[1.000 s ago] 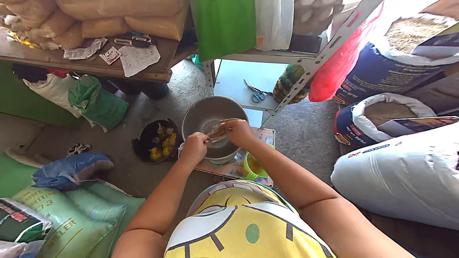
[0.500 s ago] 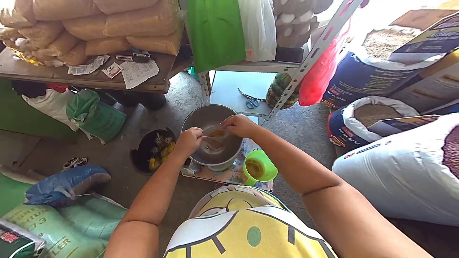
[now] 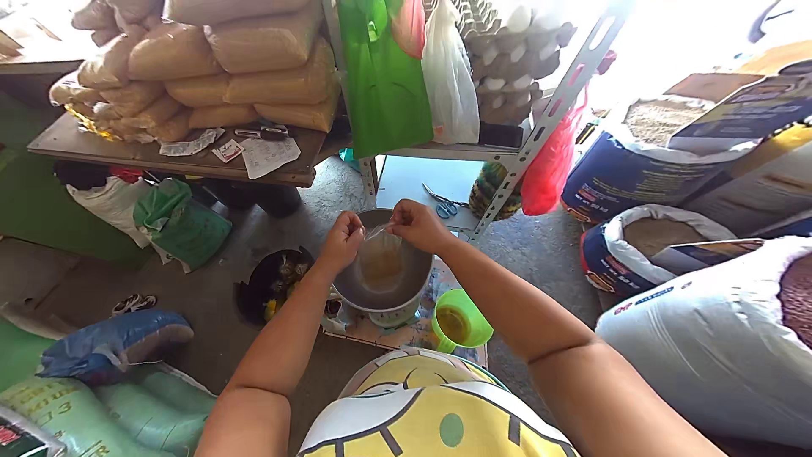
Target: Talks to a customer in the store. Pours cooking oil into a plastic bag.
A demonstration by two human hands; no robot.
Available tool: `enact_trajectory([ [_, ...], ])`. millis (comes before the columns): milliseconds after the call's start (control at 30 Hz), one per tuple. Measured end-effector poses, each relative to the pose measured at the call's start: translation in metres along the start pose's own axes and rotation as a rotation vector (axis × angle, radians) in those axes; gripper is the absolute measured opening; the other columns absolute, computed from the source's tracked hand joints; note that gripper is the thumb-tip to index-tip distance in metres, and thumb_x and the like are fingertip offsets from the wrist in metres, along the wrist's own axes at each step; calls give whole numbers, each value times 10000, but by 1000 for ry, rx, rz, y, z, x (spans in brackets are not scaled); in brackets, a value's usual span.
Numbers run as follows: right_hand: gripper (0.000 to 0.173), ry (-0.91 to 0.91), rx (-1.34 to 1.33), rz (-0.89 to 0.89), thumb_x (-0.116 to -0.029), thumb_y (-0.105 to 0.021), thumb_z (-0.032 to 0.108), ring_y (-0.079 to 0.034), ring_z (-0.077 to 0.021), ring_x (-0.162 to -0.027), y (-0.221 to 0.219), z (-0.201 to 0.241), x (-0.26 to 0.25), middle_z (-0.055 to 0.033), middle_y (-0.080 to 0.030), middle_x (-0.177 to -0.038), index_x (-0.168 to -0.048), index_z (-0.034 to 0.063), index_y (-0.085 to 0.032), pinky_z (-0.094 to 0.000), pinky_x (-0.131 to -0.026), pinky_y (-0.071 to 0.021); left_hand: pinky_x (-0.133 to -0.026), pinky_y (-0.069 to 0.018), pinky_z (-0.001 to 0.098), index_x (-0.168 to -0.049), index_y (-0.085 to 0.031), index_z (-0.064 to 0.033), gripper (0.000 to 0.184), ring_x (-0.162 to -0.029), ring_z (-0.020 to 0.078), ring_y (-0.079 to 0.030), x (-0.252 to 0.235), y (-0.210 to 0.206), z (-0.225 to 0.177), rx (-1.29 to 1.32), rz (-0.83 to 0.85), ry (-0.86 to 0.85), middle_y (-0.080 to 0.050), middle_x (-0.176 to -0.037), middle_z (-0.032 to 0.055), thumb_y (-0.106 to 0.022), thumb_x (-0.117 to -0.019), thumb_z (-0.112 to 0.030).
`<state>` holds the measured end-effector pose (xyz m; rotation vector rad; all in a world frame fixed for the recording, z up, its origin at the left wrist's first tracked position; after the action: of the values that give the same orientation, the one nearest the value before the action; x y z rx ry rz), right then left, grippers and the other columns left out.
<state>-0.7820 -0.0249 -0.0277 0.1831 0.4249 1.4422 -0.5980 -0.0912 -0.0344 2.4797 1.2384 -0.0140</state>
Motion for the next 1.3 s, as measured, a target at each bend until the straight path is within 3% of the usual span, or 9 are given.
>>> enact_trajectory([
  [67,242,13,7,-11,-902,-775,94,-702,-165,-795,8,26,-5,-97,-726,-911,-1071,6,-626,-376,-763,-593,-639,-477,250,-1196,-577,22,243,-677,71,-543,-7,7,-28,-89,34,-60,-595,-814,38,-533,-1043,-161],
  [167,297,96,33,-52,-895,-775,82,-677,-164,-801,20,65,-12,-86,-736,-935,-1150,10,-643,-368,-758,-564,-573,-404,212,-1212,-664,20,484,-590,20,-442,-18,16,-71,-232,80,-180,-533,-703,-37,-778,-877,-310],
  [333,269,350,-248,-131,-881,-743,52,-684,-98,-927,33,110,-26,-60,-713,-1002,-1123,-9,-643,-301,-858,-583,-743,-528,256,-975,-769,-31,163,-754,32,-615,-31,31,-141,-325,66,-267,-716,-865,24,-726,-953,-187],
  [433,720,397,-415,-68,-767,-846,244,-632,-125,-1179,33,126,-36,-64,-680,-1265,-1364,27,-506,-329,-998,-537,-755,-521,211,-915,-764,-56,129,-785,-12,-614,-36,37,-175,-232,61,-338,-703,-864,-30,-702,-960,-161],
  [500,912,349,-372,-51,-679,-898,206,-640,-178,-1202,33,139,-40,-140,-659,-1305,-1462,10,-476,-348,-1001,-552,-776,-536,220,-922,-767,-60,119,-816,-5,-635,-40,35,-190,-216,49,-333,-719,-892,-23,-700,-968,-148],
  [600,894,280,-347,-74,-709,-878,11,-696,-145,-1098,39,154,-45,-150,-707,-1229,-1500,9,-462,-313,-949,-584,-768,-532,238,-935,-763,-57,123,-800,9,-637,-46,36,-202,-216,5,-277,-718,-873,-17,-690,-980,-145],
  [733,781,259,-348,-84,-747,-853,-34,-704,-130,-1017,38,159,-50,-146,-712,-1162,-1453,-17,-517,-307,-913,-597,-705,-534,221,-934,-762,-57,117,-732,12,-629,-48,34,-213,-190,-13,-243,-713,-830,-22,-696,-978,-144],
  [967,404,218,-328,-54,-756,-859,-6,-742,-105,-869,32,154,-39,-68,-773,-955,-1124,-6,-693,-319,-834,-626,-766,-547,243,-925,-773,-73,109,-795,18,-653,-50,39,-222,-243,-62,-315,-727,-858,-17,-707,-970,-146],
  [1300,532,162,-333,28,-788,-849,16,-748,-125,-874,20,140,-40,-93,-779,-984,-1279,-5,-646,-323,-811,-622,-731,-533,221,-914,-762,-77,118,-764,11,-638,-53,55,-242,-200,-104,-352,-712,-825,-33,-705,-974,-160],
])
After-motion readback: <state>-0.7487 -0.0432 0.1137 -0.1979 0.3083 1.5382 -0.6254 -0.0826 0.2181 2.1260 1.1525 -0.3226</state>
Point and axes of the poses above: each hand's wrist, its own x-axis away from the middle knuckle, its own y-axis out of the back of the hand, z = x × y, the point moved 6 cm from there along -x, towards the middle knuckle
